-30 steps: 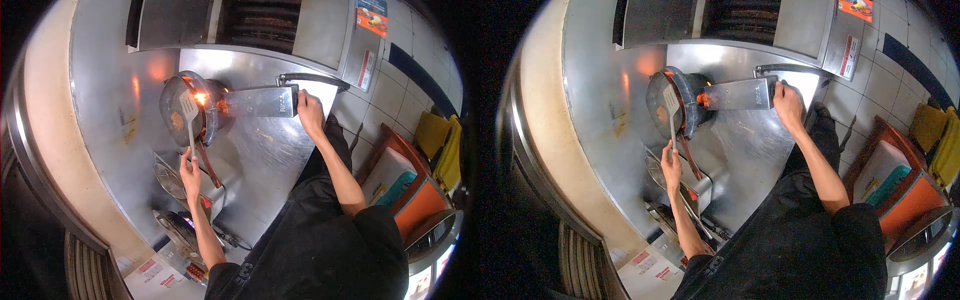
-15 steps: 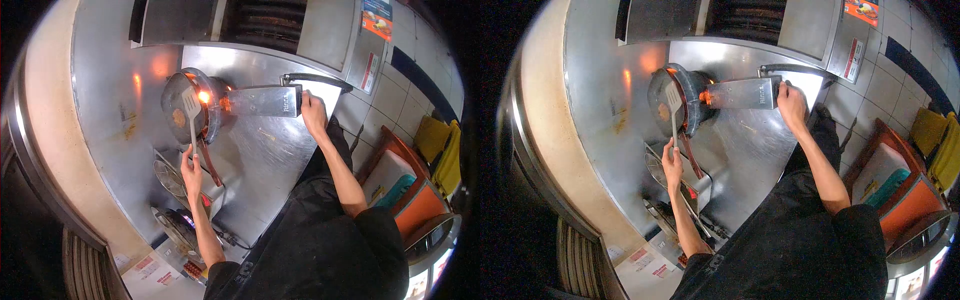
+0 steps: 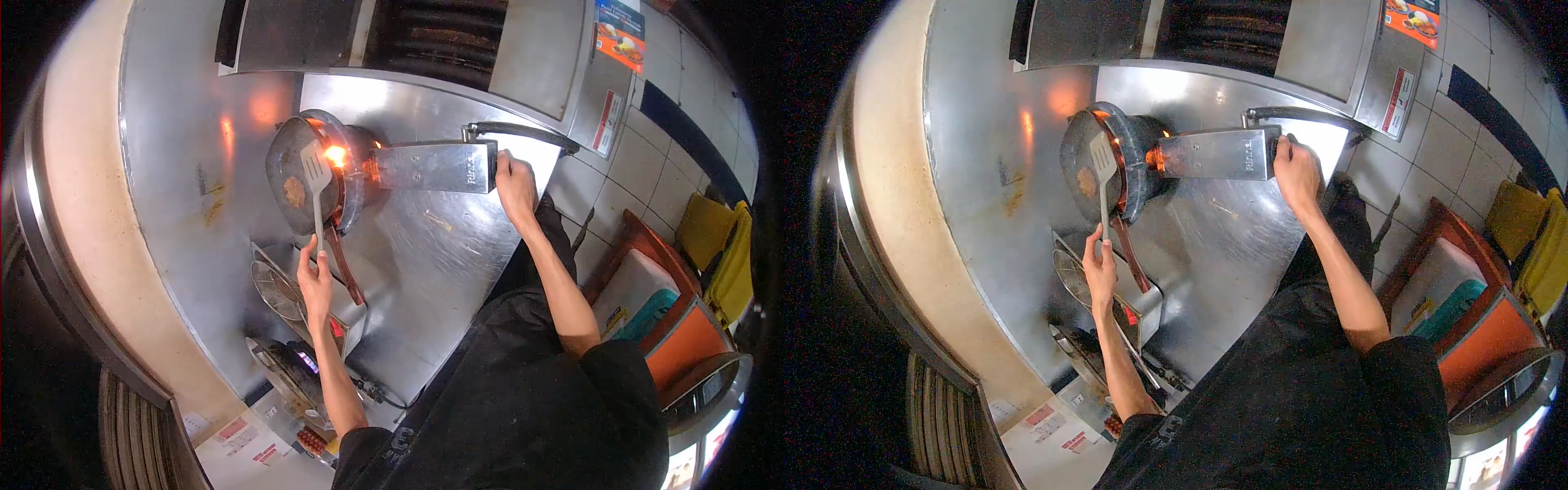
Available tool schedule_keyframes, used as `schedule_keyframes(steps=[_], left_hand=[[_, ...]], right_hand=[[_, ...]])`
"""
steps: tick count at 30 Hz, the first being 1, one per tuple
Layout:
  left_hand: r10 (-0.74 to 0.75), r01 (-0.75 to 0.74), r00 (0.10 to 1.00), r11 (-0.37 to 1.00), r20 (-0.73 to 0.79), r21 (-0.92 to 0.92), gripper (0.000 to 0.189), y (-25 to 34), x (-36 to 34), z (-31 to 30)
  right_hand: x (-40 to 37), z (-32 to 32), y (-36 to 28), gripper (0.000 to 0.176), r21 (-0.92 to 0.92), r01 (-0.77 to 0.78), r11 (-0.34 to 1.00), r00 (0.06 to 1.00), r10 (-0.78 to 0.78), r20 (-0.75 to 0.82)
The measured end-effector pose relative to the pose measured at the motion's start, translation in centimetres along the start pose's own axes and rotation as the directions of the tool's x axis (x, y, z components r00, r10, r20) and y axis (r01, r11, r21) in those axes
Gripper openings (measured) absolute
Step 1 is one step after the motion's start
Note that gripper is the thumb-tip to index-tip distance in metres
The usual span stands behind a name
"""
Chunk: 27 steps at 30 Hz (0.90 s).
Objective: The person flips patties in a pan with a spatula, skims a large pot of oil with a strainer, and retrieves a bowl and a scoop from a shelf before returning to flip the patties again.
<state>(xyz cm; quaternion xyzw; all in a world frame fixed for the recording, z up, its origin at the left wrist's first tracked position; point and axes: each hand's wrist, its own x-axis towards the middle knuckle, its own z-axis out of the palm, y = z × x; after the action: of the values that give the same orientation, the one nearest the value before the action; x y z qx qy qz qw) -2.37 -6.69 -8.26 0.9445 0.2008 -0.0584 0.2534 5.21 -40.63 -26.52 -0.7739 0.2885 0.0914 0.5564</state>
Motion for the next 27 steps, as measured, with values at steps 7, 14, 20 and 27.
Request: schedule_keyframes(steps=[7,14,20,27], left_hand=[[0.015,-0.015,1.0,1.0,-0.001,0.02,0.037,-0.7,0.2,0.0],[-0.012,0.012,1.0,1.0,0.004,-0.007,0.038,1.3,-0.3,0.0],[-0.01,0.01,1.0,1.0,0.002,-0.012,0.038,1.0,-0.2,0.0],[-0.073,0.072,0.997,0.996,-0.017,-0.045,0.033,2.8,-0.7,0.1]], right_hand=[[-0.2,-0.1,-0.4,0.051,-0.011,-0.036,0.999,0.999,0.036,0.002],[-0.1,0.1,-0.1,0.051,-0.005,-0.033,0.999,0.999,0.033,-0.018],[-0.1,0.0,-0.3,0.05,-0.015,-0.07,0.997,0.997,0.069,-0.013],[0.1,0.1,-0.2,0.05,-0.042,-0.118,0.992,0.993,0.118,0.004]])
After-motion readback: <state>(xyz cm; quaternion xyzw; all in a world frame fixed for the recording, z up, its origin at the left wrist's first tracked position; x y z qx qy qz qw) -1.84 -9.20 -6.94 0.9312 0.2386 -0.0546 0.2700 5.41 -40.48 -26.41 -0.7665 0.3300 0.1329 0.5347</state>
